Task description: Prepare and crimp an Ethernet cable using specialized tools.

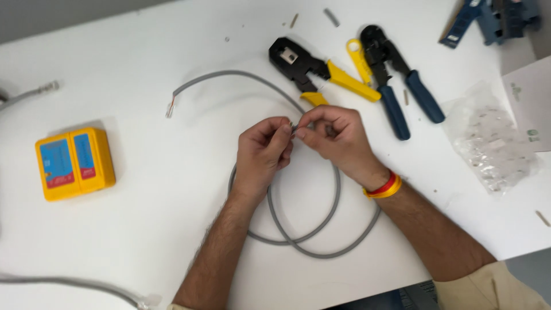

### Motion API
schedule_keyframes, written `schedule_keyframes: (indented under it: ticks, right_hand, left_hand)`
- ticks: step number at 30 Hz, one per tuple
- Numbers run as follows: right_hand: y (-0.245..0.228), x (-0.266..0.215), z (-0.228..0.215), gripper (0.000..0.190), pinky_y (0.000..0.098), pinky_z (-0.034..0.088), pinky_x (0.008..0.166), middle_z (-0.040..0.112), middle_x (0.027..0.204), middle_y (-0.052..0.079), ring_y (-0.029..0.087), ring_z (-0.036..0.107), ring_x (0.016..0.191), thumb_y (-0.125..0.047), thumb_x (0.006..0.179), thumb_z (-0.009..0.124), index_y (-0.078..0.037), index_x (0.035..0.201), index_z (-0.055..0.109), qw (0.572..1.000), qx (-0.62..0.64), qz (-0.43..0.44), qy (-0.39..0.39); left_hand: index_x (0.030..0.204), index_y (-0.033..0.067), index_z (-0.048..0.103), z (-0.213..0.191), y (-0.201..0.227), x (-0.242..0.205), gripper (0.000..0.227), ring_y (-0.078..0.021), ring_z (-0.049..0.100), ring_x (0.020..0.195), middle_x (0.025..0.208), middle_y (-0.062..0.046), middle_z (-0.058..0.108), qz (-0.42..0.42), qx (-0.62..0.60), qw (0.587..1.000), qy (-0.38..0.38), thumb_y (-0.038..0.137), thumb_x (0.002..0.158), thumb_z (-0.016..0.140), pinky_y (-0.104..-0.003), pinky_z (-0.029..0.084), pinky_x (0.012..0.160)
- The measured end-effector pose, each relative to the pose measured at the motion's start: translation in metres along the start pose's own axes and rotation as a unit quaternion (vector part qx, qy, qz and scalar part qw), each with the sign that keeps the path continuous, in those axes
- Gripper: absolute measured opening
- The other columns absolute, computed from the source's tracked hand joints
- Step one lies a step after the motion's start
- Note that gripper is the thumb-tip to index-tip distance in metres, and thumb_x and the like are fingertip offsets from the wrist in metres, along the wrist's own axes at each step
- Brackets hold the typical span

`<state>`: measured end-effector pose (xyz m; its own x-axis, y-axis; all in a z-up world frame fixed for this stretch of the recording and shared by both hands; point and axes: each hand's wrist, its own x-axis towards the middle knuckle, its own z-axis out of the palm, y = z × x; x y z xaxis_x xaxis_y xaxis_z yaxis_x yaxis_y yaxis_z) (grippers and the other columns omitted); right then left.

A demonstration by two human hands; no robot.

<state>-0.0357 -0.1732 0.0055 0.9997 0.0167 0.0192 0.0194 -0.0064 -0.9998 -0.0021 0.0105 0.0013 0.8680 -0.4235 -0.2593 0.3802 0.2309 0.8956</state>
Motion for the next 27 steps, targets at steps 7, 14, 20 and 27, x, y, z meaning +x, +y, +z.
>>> schedule_keyframes:
  ticks: [7, 14, 20, 27]
  right_hand:
    - [0.007, -0.001, 0.002, 0.012, 0.0169, 0.028, 0.050, 0.047, 0.063, -0.013, -0.004, 0.036, 0.057, -0.012, 0.090, 0.080, -0.007, 0.099, 0.073, 0.999, -0.013, -0.017, 0.023]
    - [0.005, -0.002, 0.005, 0.014, 0.0183, 0.026, 0.052, 0.043, 0.065, -0.012, -0.003, 0.034, 0.059, -0.015, 0.091, 0.077, -0.006, 0.099, 0.070, 0.998, 0.059, -0.004, -0.009]
    - [0.000, -0.002, 0.004, 0.016, 0.0188, 0.025, 0.050, 0.041, 0.063, -0.012, -0.002, 0.033, 0.057, -0.018, 0.090, 0.077, -0.006, 0.099, 0.069, 0.999, 0.050, 0.010, -0.013]
    - [0.002, -0.003, 0.004, 0.018, 0.0192, 0.025, 0.050, 0.041, 0.064, -0.013, -0.003, 0.033, 0.057, -0.019, 0.090, 0.078, -0.006, 0.099, 0.070, 0.998, 0.054, 0.003, -0.017]
  left_hand:
    - [0.106, -0.0019, 0.069, -0.001, -0.011, 0.002, 0.019, -0.0080, 0.046, 0.058, 0.070, -0.001, 0.056, 0.015, 0.013, 1.000, 0.016, 0.014, 0.103, 0.058, -0.024, 0.037, 0.048]
    - [0.106, -0.0075, 0.067, -0.007, -0.016, 0.010, 0.023, -0.0113, 0.047, 0.057, 0.071, -0.007, 0.059, -0.017, 0.050, 0.994, 0.100, 0.012, 0.103, 0.056, -0.025, 0.035, 0.046]
    - [0.107, -0.0100, 0.067, -0.018, -0.026, 0.015, 0.024, -0.0126, 0.048, 0.055, 0.071, -0.011, 0.059, -0.019, 0.080, 0.989, 0.124, 0.009, 0.104, 0.054, -0.025, 0.032, 0.041]
    - [0.108, -0.0105, 0.067, -0.019, -0.027, 0.015, 0.024, -0.0121, 0.048, 0.055, 0.071, -0.011, 0.059, -0.005, 0.092, 0.989, 0.115, 0.009, 0.103, 0.053, -0.025, 0.031, 0.039]
